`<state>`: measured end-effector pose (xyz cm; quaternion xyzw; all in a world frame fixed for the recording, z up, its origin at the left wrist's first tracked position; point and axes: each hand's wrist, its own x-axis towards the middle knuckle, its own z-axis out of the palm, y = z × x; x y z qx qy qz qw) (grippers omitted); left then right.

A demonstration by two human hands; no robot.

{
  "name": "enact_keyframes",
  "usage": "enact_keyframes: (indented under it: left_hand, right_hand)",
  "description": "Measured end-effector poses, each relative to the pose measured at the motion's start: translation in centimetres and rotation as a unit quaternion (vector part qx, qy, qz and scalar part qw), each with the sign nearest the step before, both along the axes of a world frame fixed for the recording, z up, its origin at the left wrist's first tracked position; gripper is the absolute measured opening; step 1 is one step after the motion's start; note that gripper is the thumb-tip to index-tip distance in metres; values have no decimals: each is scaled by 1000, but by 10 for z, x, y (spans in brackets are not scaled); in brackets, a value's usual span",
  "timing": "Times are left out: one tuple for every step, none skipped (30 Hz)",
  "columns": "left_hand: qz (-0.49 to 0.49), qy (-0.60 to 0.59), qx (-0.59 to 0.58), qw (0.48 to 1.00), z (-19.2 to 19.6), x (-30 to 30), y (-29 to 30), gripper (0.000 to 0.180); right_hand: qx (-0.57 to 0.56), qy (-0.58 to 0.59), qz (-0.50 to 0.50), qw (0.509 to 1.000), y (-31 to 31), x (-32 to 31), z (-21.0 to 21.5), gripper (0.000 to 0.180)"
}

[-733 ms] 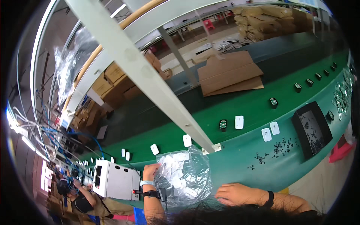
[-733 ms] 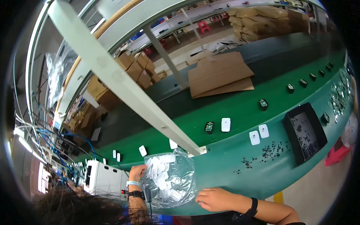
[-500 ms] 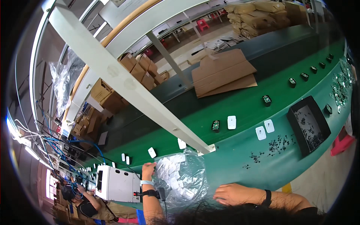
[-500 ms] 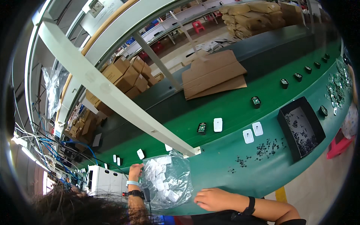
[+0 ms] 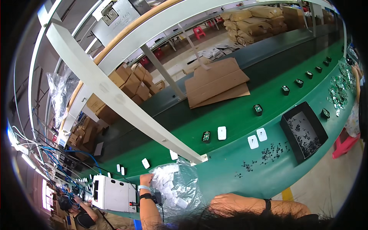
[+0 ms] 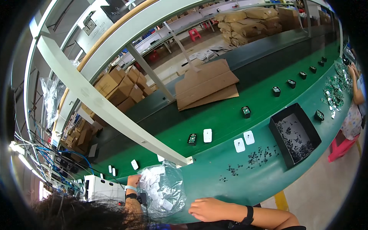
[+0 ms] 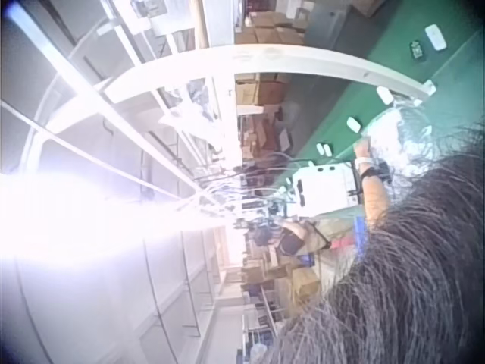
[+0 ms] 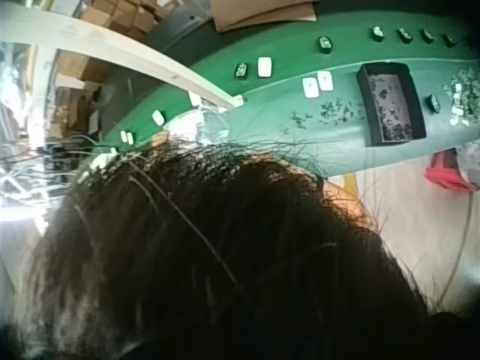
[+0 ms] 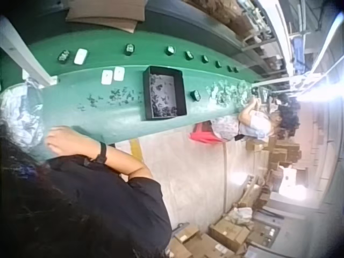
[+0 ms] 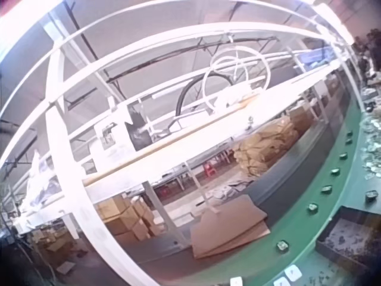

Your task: The person assembles small electronic devices by hand at a factory workstation. They pick up white plastic casings and green circuit boards, insert the boards into the casings, and place the finished units on the table. The process is repeated continuously throughout the clip.

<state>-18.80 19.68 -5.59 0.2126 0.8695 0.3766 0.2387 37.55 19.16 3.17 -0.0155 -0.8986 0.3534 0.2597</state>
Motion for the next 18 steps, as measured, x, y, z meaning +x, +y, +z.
enact_keyframes:
  left_hand:
    - [-10,17,19,1000,-4,-7,-4,18]
    - [-52,76,-10,996,-6,-15,-8,16]
    - [-41,81,-18,996,-4,-10,0,16]
    - [-28,85,-27,996,0,0,10,17]
    - [-14,90,-35,995,6,10,16,19]
    - [-5,60,-2,998,8,12,13,21]
    - [21,47,16,999,9,14,12,19]
    - [47,33,34,998,10,16,12,19]
    - [73,19,52,996,10,18,12,20]
    - [58,14,60,996,9,20,13,22]
    - [43,10,68,997,8,22,16,25]
    - [29,6,76,997,6,18,15,29]
    - [3,5,27,1000,6,10,13,30]
    - [-23,3,-22,999,10,1,9,31]
    - [-54,-1,-70,996,13,1,12,32]
    - [1,-12,22,1000,8,8,10,18]
    - [-13,-14,61,998,11,9,7,15]
    - [-26,-16,99,995,18,15,4,12]
  right_hand:
    - [10,-1,1,1000,-1,-1,-1,12]
    - [15,6,-5,1000,0,-2,-3,13]
    - [19,8,-19,1000,4,-3,-8,13]
    - [23,10,-32,999,7,-3,-11,13]
    - [18,4,-38,999,7,-1,-12,13]
    - [17,-1,-38,999,10,0,-9,13]
    - [17,-5,-39,999,12,1,-7,13]
    - [12,-10,-40,999,13,2,-3,13]
    - [7,-15,-41,999,15,2,1,13]
    - [2,-21,-42,999,15,2,3,12]
    - [8,-19,-46,999,15,1,2,12]
    - [14,-16,-48,999,15,0,2,12]
    - [20,-13,-49,998,15,-2,3,12]
    - [17,-10,-50,999,15,-2,4,12]
    - [15,-9,-55,998,16,-2,4,12]
    - [12,-8,-59,998,17,-1,3,12]
    - [13,-13,-62,998,18,0,4,13]
    - [12,-20,-64,998,19,1,5,13]
